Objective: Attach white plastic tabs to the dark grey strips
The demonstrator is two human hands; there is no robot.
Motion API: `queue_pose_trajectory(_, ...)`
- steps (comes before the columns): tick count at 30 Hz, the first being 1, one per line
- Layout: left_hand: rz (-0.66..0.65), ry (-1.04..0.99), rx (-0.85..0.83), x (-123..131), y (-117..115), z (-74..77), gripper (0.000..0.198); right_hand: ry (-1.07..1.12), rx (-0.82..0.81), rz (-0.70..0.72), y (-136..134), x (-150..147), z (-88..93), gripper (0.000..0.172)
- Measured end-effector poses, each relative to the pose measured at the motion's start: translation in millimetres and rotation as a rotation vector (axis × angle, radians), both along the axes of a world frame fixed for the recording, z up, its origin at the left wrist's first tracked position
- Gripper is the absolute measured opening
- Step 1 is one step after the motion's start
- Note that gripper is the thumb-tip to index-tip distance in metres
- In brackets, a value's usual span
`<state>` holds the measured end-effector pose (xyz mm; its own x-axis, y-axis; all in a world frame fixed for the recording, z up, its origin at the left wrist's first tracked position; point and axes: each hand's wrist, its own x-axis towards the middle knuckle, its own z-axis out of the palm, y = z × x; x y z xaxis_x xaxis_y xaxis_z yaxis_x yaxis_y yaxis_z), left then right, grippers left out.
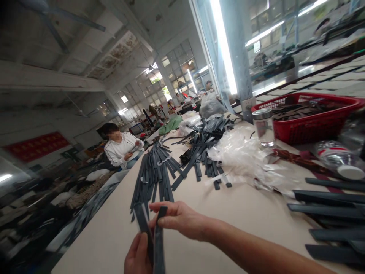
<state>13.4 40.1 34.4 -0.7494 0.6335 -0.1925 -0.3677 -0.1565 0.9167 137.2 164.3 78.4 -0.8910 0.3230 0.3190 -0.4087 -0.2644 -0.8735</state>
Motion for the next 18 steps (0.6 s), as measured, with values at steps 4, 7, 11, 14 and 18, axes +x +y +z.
queue_pose_trajectory(4,0.155,0.019,0.135,-17,10,16.7,0.029,-0.094,0.041,0.108,-11,-7,-14.8,0.045)
queue_pose_trajectory(7,0.154,0.020,0.152,-19,13,22.6,0.025,-0.140,0.170,0.067,-23,-12,-24.9,0.029)
queue_pose_trajectory(11,0.133,-0.067,0.150,-16,14,18.4,0.022,-0.238,0.362,-0.150,-33,-20,-38.2,0.017)
queue_pose_trajectory(14,0.090,-0.106,0.161,-13,14,12.1,0.027,-0.260,0.545,-0.320,-33,-25,-46.6,0.014)
queue_pose_trajectory(18,-0.037,-0.034,0.079,-1,13,3.6,0.040,-0.221,0.592,-0.391,-31,-27,-51.5,0.015)
